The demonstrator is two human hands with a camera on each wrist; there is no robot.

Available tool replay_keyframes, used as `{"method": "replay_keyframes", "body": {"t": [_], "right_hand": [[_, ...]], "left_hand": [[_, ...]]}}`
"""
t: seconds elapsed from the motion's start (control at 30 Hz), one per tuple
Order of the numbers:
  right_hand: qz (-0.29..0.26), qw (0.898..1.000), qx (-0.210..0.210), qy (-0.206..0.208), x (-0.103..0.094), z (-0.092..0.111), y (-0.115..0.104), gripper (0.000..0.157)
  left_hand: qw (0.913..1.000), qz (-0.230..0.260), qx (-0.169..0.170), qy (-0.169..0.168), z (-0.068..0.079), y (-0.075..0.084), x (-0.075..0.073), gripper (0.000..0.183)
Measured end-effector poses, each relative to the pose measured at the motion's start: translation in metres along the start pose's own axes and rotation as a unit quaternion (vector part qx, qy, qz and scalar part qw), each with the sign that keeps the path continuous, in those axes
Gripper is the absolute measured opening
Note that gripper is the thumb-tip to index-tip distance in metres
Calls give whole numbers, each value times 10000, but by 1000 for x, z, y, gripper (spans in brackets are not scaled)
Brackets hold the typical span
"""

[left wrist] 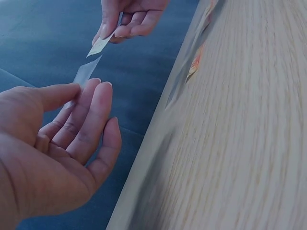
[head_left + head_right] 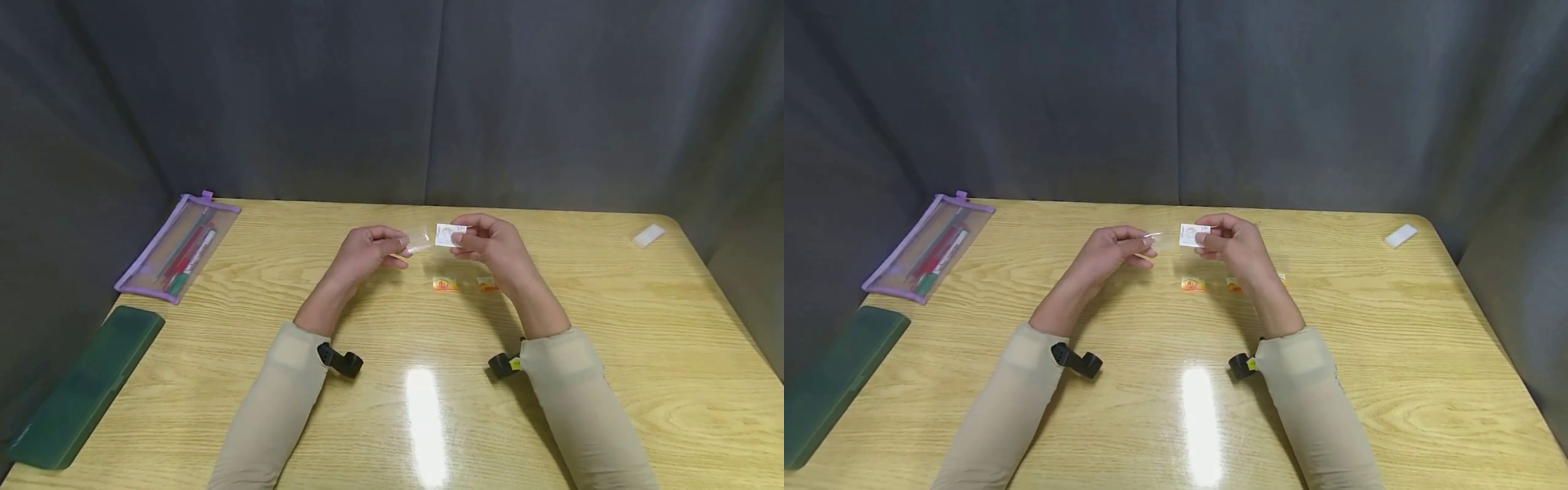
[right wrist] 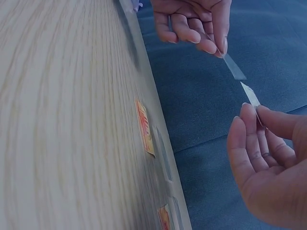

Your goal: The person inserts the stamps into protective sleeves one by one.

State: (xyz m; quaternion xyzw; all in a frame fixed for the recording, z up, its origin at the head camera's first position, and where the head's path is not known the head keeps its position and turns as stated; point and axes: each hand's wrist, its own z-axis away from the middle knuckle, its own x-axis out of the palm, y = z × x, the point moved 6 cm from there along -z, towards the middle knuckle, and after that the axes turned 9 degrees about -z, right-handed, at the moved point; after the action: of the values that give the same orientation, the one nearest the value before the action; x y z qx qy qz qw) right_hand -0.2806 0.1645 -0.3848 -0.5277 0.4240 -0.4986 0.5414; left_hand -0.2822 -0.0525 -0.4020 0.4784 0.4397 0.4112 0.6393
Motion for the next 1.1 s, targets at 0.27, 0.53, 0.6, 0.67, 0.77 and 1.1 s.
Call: {"method": "replay_keyframes", "body": {"t": [0.27,0.53,0.6,0.67,0.77,1.1], "right_hand": [[104,9999,109,39,-2,0,1,22],[134,9997,215,-59,1,-1,0,21],[139,9996,236,-73,2,-1,0,21],[144,9995,269,-79,2,1,3,21],[116,9994,300,-112,3,4,7,22],[64,9998,190,-40,6,0,1,18]], "left_hand": [[9996,-263,-120,48,0,0,-1,30],[9995,-282,-94,88,0,2,-3,36],[9998,-155,-72,103,-1,3,-3,35],[9999,-22,-55,117,1,0,-1,31],[9998,81,-68,166,3,-4,1,25],[9992,232,150,272,1,6,-1,29]]}}
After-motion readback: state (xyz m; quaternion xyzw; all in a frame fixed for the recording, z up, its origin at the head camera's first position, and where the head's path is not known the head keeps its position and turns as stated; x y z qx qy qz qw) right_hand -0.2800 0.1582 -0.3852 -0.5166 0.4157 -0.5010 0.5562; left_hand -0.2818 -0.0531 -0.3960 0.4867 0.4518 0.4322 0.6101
